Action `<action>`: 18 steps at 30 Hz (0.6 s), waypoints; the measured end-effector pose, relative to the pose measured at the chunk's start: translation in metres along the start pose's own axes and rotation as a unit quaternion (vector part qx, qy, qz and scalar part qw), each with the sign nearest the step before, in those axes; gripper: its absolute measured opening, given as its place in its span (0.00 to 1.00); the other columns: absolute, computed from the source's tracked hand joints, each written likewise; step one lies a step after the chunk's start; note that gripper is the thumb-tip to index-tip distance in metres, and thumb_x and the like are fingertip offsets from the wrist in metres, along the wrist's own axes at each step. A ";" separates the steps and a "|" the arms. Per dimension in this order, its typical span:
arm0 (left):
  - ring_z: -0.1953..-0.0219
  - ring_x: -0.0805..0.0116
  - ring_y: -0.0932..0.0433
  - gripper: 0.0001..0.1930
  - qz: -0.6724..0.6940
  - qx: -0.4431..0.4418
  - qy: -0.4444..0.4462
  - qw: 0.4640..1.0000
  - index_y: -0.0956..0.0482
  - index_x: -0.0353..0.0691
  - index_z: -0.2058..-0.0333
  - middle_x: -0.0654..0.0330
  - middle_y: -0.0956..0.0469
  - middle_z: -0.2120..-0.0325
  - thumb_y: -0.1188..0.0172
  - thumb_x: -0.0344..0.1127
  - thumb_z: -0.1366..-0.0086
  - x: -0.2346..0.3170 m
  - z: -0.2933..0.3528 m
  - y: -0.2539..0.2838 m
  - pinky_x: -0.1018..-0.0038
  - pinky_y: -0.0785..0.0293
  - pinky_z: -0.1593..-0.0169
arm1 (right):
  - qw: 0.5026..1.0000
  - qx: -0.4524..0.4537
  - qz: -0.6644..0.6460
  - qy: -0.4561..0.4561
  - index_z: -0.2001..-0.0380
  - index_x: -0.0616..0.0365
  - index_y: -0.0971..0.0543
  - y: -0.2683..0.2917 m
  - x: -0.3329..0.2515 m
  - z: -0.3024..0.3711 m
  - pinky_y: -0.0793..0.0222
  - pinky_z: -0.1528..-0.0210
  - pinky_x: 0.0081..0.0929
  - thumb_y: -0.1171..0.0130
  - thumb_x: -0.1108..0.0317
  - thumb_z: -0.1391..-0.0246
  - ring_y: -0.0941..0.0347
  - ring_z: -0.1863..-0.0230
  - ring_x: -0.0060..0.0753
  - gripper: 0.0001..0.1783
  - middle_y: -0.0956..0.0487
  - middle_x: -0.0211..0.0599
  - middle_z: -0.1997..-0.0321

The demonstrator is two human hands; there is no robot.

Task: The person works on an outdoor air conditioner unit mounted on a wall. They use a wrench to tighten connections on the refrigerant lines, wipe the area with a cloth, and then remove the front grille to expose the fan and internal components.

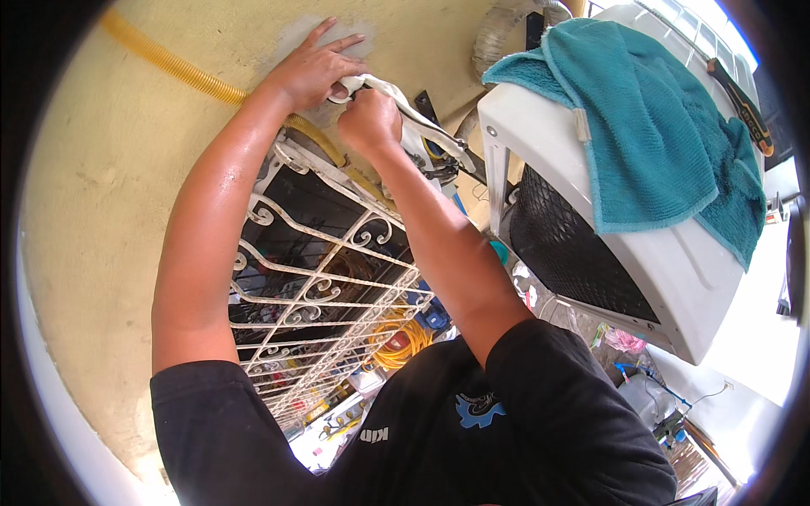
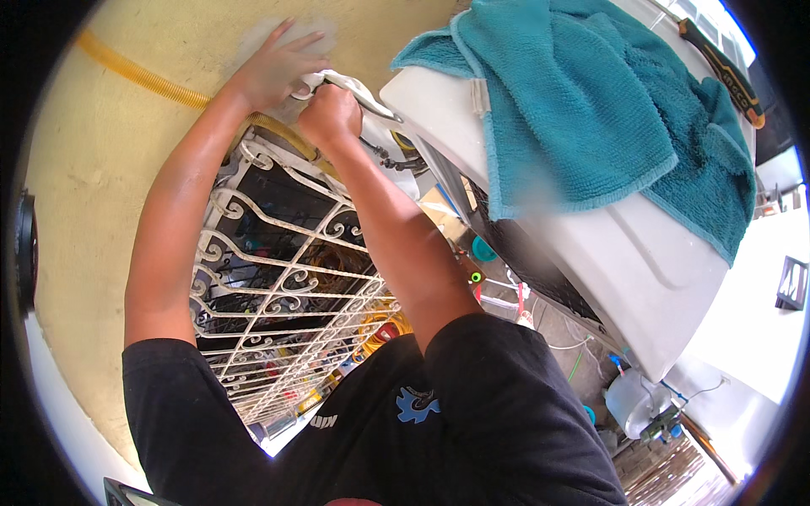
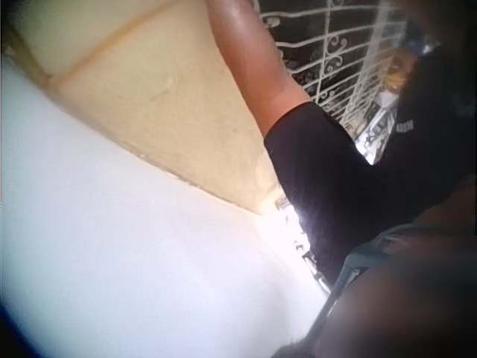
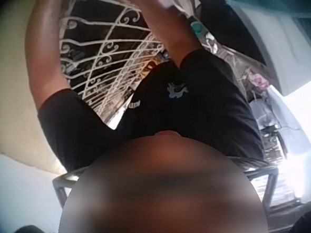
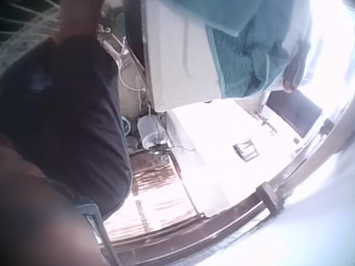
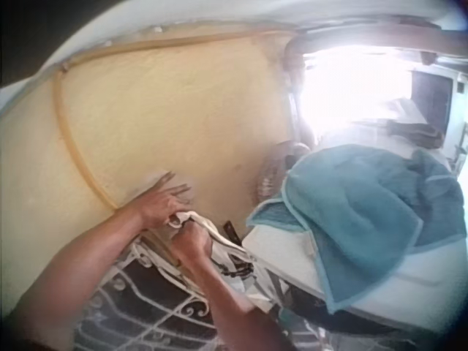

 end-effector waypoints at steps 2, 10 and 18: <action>0.25 0.73 0.42 0.27 -0.008 -0.002 0.009 1.000 0.17 0.57 0.43 0.73 0.18 0.42 0.27 0.38 0.44 -0.001 0.000 -0.002 0.52 0.67 0.18 | 1.000 0.007 0.002 0.005 0.65 0.60 0.13 -0.002 0.002 -0.001 0.22 0.49 0.49 0.40 0.64 0.46 0.17 0.55 0.60 0.13 0.14 0.56 0.60; 0.26 0.64 0.39 0.28 -0.046 -0.032 -0.027 0.998 0.21 0.51 0.40 0.66 0.23 0.38 0.30 0.36 0.41 0.003 -0.001 0.003 0.50 0.59 0.21 | 0.999 0.022 -0.017 0.032 0.66 0.60 0.14 -0.005 0.006 -0.001 0.23 0.52 0.51 0.42 0.65 0.44 0.18 0.56 0.61 0.12 0.15 0.57 0.62; 0.23 0.66 0.44 0.29 -0.071 -0.080 -0.028 0.994 0.22 0.56 0.38 0.69 0.27 0.33 0.33 0.42 0.40 -0.001 -0.001 -0.007 0.40 0.67 0.21 | 0.999 0.027 -0.005 0.046 0.67 0.61 0.15 -0.006 0.009 0.003 0.24 0.53 0.53 0.42 0.65 0.45 0.18 0.57 0.62 0.12 0.15 0.57 0.65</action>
Point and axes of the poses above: each hand's wrist, its own z-axis away from the middle knuckle, its own y-axis out of the back of the hand, x = y × z, the point moved 6 cm from there along -z, towards the middle knuckle
